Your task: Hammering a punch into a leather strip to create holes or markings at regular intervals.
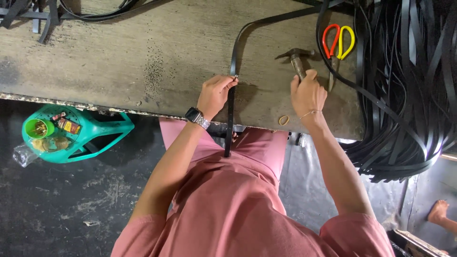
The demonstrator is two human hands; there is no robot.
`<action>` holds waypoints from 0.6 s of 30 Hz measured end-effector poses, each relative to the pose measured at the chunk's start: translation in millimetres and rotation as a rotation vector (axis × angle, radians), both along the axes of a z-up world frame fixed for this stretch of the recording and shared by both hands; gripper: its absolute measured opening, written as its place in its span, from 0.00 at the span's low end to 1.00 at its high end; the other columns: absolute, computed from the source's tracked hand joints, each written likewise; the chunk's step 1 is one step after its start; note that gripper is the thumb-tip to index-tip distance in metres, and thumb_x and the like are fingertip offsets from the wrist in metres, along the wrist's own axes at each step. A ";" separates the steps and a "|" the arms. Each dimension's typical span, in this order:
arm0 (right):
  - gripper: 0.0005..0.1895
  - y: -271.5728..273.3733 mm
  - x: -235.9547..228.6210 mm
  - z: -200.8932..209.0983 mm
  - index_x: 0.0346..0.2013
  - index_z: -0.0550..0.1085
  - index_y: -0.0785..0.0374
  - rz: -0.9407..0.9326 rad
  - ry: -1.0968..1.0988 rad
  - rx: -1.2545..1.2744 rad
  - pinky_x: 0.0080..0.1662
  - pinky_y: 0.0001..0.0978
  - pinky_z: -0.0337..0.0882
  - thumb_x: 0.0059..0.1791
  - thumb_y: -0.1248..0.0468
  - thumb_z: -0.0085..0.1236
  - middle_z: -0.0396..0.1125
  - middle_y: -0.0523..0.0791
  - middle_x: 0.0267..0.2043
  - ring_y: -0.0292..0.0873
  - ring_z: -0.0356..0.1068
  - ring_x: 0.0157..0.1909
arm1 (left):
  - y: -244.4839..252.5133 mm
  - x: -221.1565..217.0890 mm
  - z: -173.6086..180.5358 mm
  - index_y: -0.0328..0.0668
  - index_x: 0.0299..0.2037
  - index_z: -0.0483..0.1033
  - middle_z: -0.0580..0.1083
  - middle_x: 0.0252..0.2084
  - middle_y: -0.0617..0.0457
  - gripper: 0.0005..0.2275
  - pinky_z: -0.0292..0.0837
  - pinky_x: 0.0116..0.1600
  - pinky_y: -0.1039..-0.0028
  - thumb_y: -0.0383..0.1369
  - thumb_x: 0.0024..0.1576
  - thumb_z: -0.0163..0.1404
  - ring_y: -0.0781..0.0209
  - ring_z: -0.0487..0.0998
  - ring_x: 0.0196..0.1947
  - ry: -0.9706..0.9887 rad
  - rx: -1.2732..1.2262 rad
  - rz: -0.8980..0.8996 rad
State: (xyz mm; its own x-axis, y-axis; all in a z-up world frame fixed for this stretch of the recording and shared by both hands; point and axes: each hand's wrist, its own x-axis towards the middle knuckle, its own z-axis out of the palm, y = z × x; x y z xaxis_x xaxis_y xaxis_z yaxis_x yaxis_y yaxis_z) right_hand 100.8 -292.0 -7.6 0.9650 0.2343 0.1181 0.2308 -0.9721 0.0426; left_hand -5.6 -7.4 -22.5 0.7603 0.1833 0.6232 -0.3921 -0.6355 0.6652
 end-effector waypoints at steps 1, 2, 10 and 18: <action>0.22 1.3 -0.5 6.6 0.50 0.67 0.62 -0.013 0.067 0.159 0.41 0.57 0.72 0.55 0.46 0.52 0.71 0.53 0.35 0.63 0.76 0.36 | -0.9 -0.6 -1.4 0.41 0.36 0.81 0.77 0.26 0.53 0.03 0.78 0.36 0.74 0.23 0.58 0.60 0.53 0.81 0.28 0.002 -0.010 0.004; 0.26 3.4 1.5 13.7 0.47 0.69 0.63 -0.022 0.132 0.318 0.40 0.61 0.71 0.52 0.43 0.56 0.72 0.57 0.31 0.68 0.75 0.36 | -1.3 0.5 -2.5 0.40 0.35 0.80 0.76 0.26 0.52 0.03 0.78 0.35 0.73 0.23 0.57 0.61 0.52 0.81 0.27 0.001 -0.020 0.011; 0.28 51.5 -75.8 76.3 0.34 0.68 0.63 0.322 -0.005 0.647 0.32 0.46 0.69 0.56 0.39 0.47 0.65 0.52 0.19 0.59 0.69 0.25 | 0.0 0.8 -5.9 0.42 0.33 0.80 0.75 0.25 0.53 0.03 0.78 0.35 0.72 0.24 0.59 0.58 0.52 0.81 0.27 0.041 0.068 0.026; 0.27 85.2 -92.7 138.3 0.26 0.64 0.58 0.365 0.345 0.588 0.29 0.40 0.69 0.57 0.41 0.50 0.62 0.50 0.15 0.52 0.71 0.23 | 1.2 -1.7 -16.9 0.44 0.33 0.78 0.74 0.25 0.52 0.04 0.78 0.36 0.72 0.27 0.61 0.56 0.53 0.81 0.28 0.107 0.085 0.033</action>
State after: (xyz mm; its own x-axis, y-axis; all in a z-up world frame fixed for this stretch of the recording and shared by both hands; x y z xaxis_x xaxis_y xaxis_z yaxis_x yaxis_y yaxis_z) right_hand 8.1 -206.7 130.7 0.8436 0.5363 0.0283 0.4473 -0.6724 -0.5897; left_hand -7.3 -6.3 -39.3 0.8178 0.1595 0.5530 -0.2994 -0.7028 0.6454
